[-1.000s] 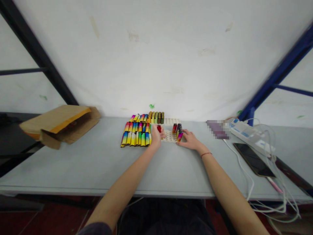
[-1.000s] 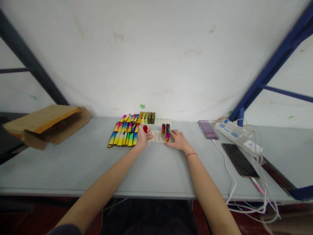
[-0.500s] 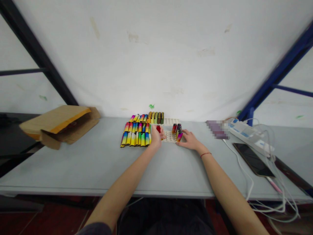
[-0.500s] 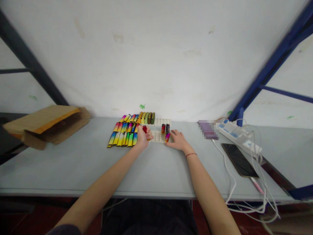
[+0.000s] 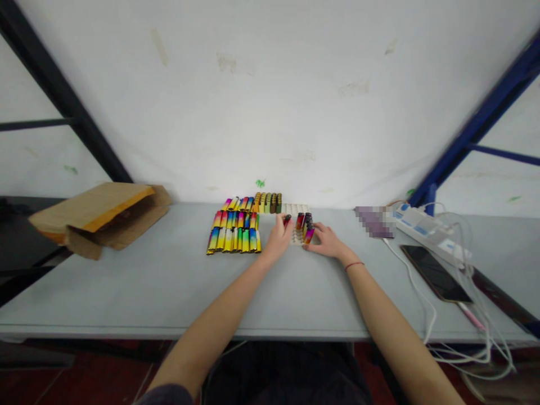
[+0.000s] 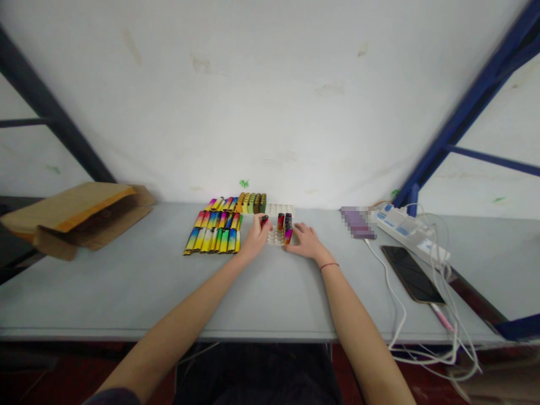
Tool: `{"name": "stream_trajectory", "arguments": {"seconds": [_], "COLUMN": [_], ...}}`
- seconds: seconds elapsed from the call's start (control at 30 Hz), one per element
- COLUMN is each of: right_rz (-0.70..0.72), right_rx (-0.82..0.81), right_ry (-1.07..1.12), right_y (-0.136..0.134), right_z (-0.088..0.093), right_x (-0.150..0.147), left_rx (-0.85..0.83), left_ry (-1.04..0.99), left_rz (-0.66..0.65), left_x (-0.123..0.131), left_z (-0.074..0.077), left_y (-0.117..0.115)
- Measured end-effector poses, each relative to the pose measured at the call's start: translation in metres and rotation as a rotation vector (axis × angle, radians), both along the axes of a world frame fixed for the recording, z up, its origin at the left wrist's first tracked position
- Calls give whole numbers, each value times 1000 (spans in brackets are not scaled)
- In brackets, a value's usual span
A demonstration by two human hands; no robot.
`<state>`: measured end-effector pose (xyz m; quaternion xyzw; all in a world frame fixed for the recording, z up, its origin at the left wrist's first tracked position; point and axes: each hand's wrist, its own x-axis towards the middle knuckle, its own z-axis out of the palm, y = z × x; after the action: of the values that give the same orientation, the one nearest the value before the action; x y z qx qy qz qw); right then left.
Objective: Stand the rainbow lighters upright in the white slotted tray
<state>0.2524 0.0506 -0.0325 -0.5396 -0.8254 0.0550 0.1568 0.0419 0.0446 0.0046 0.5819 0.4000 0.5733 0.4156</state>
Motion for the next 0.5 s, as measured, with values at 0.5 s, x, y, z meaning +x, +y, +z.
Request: {"name": "stream_trajectory", "arguments": {"seconds": [0.5], "right_rz": [-5], "right_rx": [4], "right_ry": [-18], "right_y": [-1], "right_z": [1], "right_x": [-1], "left_rx": [145], "left_ry": [201], "left_rz": [-94], "left_x": [2], "left_z": [-6], "left_y": [13]}}
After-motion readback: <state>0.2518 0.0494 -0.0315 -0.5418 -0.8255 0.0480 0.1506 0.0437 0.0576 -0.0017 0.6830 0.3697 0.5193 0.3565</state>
